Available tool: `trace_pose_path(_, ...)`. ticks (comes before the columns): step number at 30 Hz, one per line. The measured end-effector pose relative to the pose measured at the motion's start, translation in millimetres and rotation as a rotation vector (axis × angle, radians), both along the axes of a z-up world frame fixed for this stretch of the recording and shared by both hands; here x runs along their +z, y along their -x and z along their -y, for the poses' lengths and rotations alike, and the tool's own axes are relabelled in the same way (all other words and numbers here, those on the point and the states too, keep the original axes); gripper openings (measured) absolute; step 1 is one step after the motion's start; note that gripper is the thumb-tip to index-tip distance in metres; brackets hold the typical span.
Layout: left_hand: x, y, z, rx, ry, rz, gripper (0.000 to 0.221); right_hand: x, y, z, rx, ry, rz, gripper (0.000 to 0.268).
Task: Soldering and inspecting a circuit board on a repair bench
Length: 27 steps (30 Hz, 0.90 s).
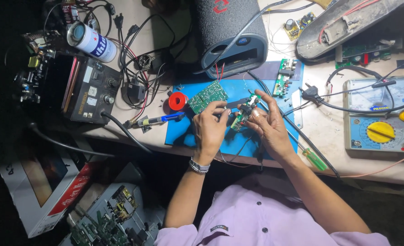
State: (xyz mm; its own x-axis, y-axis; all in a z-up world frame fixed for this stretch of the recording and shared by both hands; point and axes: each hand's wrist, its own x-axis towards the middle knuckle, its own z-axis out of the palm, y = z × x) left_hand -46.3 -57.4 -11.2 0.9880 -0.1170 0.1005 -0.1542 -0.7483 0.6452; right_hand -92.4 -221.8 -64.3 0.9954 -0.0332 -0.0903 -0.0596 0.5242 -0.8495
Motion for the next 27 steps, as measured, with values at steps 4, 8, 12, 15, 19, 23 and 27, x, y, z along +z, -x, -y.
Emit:
trace_pose_path(4, -9.9, -5.8, -7.9, 0.089, 0.352, -0.218, 0.021, -8.4, -4.0, 0.6, 0.012, -0.01, -0.081, 0.059)
trace_pose_path(8, -5.8, -7.0, -17.7, 0.104, 0.56, -0.319, 0.033, -45.1, -10.4, 0.8, 0.063, -0.037, -0.121, 0.059)
trace_pose_path(12, -2.8, -3.2, -14.8, 0.111, 0.601, -0.351, 0.036, -48.8, -14.6, -2.0, 0.117, -0.02, -0.13, 0.058)
trace_pose_path(15, -5.5, -5.6, -14.6, 0.104, 0.581, -0.328, 0.036, -19.5, -14.5, -3.6, 0.147, 0.053, -0.122, 0.061)
trace_pose_path(19, -3.7, -6.2, -17.8, 0.102, 0.591, -0.312, 0.037, -10.8, -14.8, -4.4, 0.154, 0.1, -0.125, 0.061)
trace_pose_path(23, 2.9, -4.8, -19.0, 0.078, 0.587, -0.301, 0.037, -6.2, -15.7, -6.9, 0.151, 0.089, -0.132, 0.061)
trace_pose_path(27, 5.4, -4.0, -19.7, 0.062, 0.584, -0.281, 0.037, 5.4, -16.0, -7.7, 0.164, 0.103, -0.123, 0.062)
